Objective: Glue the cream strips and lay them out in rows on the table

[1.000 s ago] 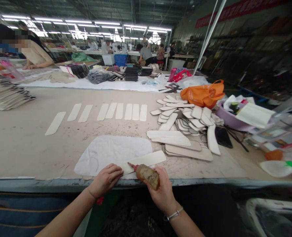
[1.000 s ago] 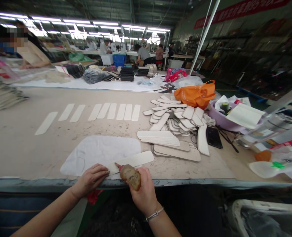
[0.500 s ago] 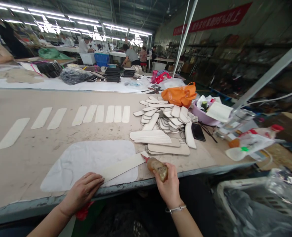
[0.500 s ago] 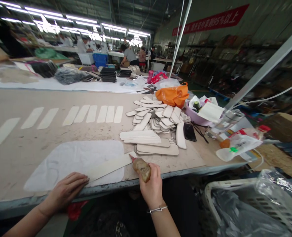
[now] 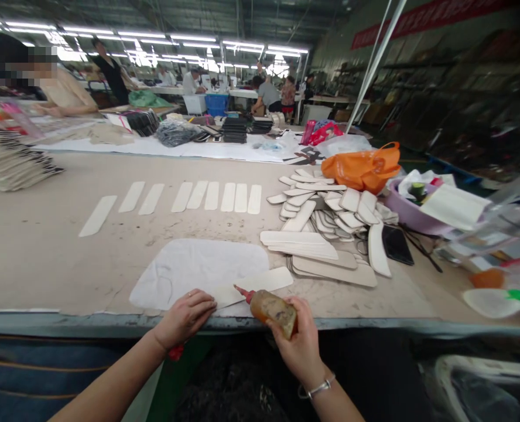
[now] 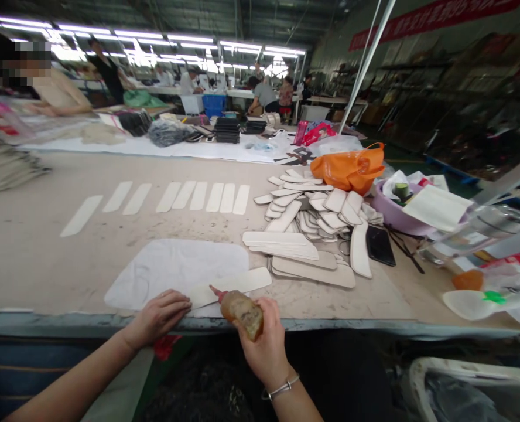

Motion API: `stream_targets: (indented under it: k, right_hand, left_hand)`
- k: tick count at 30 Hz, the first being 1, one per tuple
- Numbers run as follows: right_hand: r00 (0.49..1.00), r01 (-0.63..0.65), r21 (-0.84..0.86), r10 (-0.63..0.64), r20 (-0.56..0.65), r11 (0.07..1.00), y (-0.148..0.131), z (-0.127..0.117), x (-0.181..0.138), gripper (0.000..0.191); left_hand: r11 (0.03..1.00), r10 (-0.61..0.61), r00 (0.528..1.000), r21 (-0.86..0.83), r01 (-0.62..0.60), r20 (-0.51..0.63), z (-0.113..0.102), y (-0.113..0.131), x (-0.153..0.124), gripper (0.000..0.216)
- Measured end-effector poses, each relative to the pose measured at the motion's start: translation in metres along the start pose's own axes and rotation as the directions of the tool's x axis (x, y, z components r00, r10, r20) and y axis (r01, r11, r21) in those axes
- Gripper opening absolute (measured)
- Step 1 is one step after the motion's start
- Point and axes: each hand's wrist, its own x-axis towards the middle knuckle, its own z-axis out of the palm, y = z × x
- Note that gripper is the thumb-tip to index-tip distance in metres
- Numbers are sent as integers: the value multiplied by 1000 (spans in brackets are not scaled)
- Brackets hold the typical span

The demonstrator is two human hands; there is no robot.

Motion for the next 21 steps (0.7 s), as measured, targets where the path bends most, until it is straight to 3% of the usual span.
stream_targets:
  k: [9,17,21]
  right_hand:
    - [994,19,88,-28,106,996,-10,28,-2,41]
    - [984,-36,78,21,179,996,-18,12,-10,41]
    - [988,-46,33,40,151,998,-15,-2,-12,40]
  left_hand:
    - [1000,-15,1000,-14,15,-8,0,1,-1,19]
    - [1000,7,1000,-11,-7,-19,-2,2,1,18]
    - [999,16,1000,-27,-17,-16,0,2,2,18]
